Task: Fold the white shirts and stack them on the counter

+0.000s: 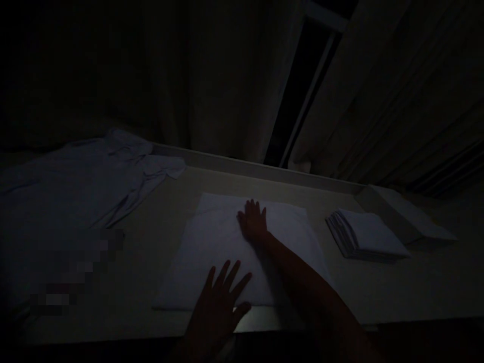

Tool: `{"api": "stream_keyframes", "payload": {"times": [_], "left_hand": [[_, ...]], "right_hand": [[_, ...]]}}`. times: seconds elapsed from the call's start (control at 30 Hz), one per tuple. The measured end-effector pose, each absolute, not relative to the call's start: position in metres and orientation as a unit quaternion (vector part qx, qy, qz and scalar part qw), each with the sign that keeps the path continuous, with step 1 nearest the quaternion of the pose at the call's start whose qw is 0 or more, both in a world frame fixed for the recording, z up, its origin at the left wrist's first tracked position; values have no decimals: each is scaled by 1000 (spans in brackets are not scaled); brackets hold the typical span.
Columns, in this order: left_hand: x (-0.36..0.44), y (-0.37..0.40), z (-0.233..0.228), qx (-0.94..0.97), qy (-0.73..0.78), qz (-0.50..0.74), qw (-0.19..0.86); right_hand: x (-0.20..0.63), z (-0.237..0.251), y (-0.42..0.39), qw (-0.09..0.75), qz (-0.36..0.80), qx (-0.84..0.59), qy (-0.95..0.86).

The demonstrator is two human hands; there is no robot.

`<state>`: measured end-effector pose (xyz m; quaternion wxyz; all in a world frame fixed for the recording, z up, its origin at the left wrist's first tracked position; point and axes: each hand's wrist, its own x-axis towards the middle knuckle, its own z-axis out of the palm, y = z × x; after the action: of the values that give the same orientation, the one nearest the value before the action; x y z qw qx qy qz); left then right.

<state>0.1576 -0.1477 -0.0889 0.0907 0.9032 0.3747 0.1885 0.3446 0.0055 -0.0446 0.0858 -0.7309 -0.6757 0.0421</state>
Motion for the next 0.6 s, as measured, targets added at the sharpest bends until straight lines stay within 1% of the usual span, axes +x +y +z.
{"api": "stream_keyframes", "payload": {"times": [0.1,0.17,0.23,0.37,0.47,0.6], "left_hand": [[158,-143,-82,905,380,166,92],[158,-142,-79,909,377,155,91],[159,-142,-77,906,386,149,86],[158,-143,-71,892,427,122,81],[149,-140,-65,869,481,104,58],[130,-139,-55,839,538,69,35]], "right_hand": [[317,-51,-65,80,74,-647,-755],[315,-59,-119,78,79,-616,-780],[336,-65,-166,75,65,-649,-754],[418,-66,-228,45,35,-756,-652],[468,-62,-253,23,28,-811,-584],[486,-61,-266,29,33,-834,-550]]}}
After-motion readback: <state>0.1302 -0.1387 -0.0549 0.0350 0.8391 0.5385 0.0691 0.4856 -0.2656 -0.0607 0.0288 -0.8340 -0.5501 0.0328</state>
